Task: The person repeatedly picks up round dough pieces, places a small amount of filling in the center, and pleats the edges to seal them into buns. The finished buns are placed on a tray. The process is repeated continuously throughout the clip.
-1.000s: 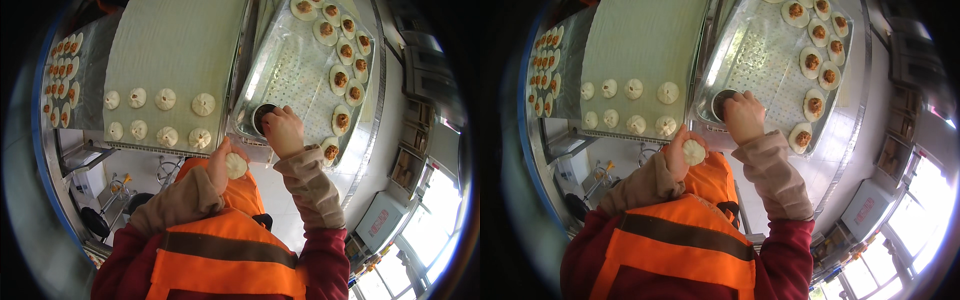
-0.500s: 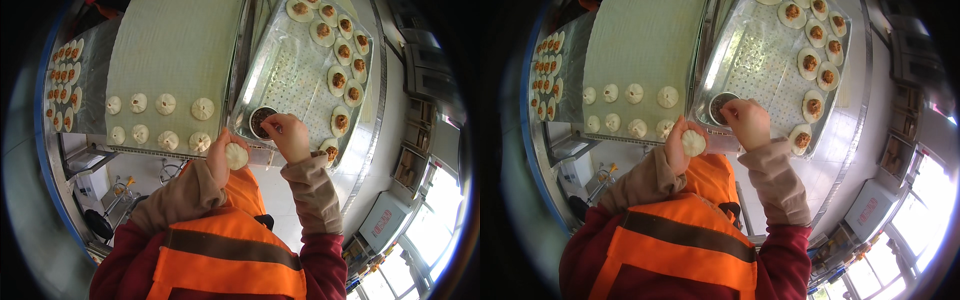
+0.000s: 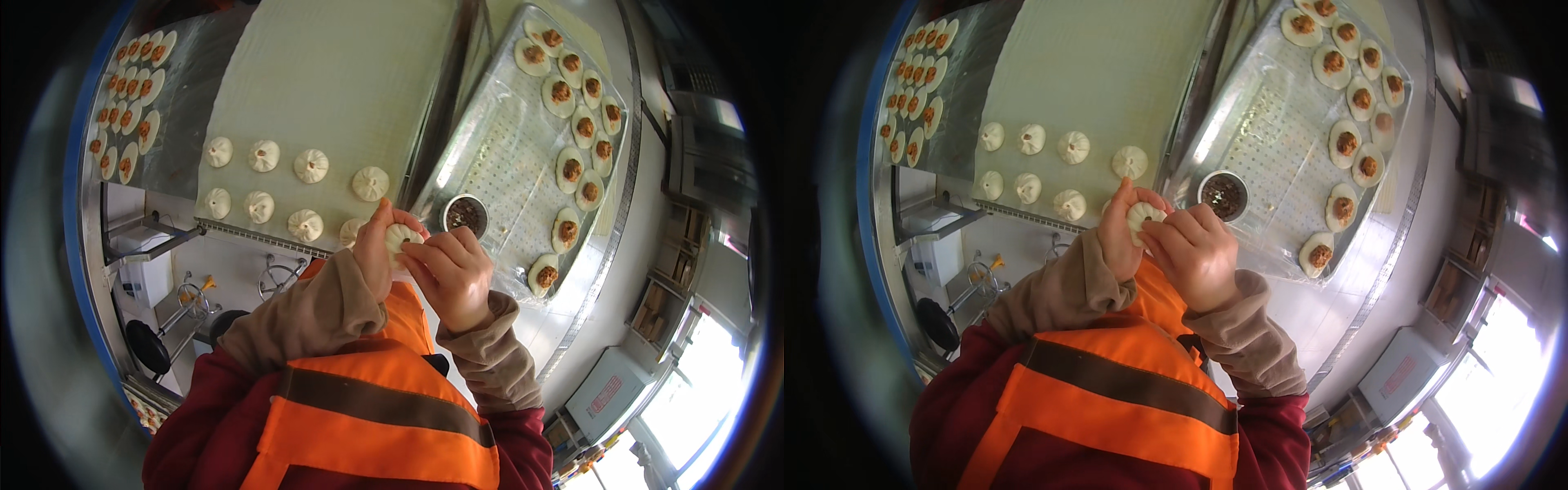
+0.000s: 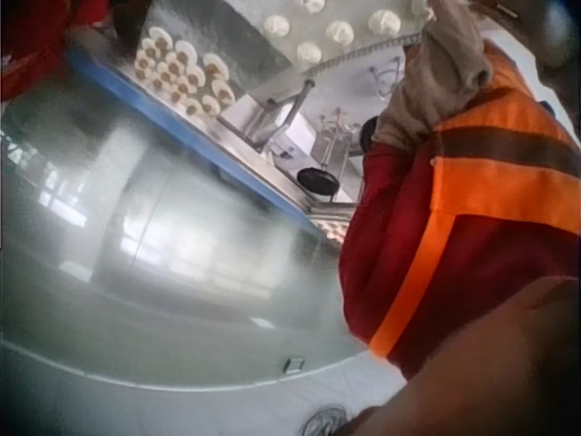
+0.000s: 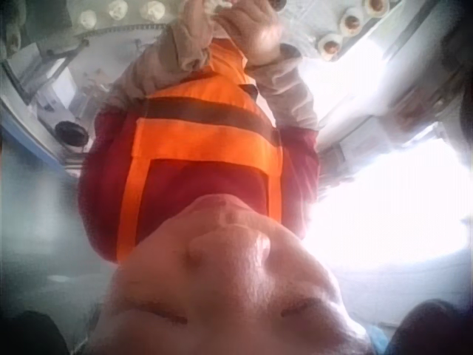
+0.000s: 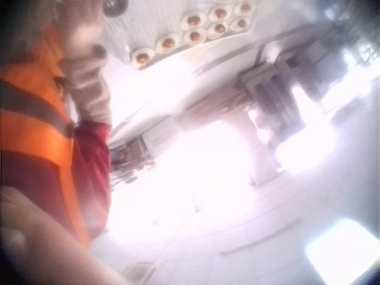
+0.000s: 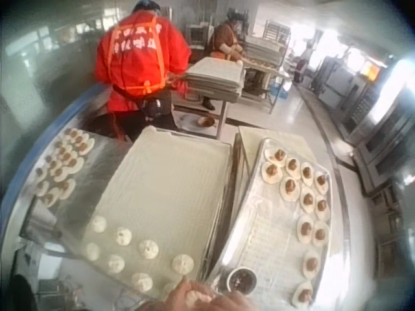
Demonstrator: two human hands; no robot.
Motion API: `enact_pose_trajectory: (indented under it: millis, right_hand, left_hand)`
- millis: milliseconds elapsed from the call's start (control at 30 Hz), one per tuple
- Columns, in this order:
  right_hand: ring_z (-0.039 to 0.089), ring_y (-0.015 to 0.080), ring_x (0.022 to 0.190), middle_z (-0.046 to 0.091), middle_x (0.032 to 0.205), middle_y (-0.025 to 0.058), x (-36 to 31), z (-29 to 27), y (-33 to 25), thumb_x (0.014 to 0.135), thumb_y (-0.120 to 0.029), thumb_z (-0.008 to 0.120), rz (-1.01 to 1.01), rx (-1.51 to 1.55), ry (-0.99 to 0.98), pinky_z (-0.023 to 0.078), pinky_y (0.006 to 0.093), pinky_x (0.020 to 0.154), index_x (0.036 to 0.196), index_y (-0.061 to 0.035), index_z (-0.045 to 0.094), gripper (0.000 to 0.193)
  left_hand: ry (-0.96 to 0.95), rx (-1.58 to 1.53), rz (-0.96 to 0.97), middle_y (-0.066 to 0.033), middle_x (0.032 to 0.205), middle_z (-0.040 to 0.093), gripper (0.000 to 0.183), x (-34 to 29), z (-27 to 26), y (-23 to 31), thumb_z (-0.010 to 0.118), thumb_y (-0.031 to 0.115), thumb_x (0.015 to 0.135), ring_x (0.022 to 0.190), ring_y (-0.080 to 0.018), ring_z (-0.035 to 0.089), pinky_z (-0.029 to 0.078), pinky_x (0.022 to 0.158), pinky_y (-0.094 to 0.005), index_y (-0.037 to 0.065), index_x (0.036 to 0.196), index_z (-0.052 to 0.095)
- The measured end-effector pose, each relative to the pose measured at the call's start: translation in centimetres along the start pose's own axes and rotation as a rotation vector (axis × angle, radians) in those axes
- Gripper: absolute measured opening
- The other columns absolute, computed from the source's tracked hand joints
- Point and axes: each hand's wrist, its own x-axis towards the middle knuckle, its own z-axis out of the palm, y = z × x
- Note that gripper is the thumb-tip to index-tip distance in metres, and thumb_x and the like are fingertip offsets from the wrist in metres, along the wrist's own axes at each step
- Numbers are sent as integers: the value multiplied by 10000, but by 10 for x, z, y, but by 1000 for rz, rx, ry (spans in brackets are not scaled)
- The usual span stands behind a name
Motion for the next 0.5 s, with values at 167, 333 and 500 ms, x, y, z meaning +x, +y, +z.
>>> enact_pose_trajectory:
  millis: [167,333,500]
  right_hand:
    - [546,227,684,595,765,10,30,28,-18,614,-96,815,-19,184,-100,472,334,586,838,-97,684,259]
    - [585,299,861,631,989,76,77,60,-51,573,-155,869,-59,249,-282,475,379,784,1083,-67,647,563]
    - [608,324,932,638,1113,101,133,125,-87,599,-125,854,-239,296,-518,477,400,860,1167,-52,620,619]
  left_hand:
    - [10,-38,77,-103,916,651,580,-14,-29,30,298,537,1029,823,-192,627,516,774,-316,59,884,595]
    - [32,-76,109,-90,946,655,620,-31,-68,79,246,581,1019,790,-194,646,535,646,-333,58,1109,566]
    - [46,-153,294,-104,1039,640,657,-35,-108,134,231,611,1009,822,-211,649,548,643,-334,89,1327,471]
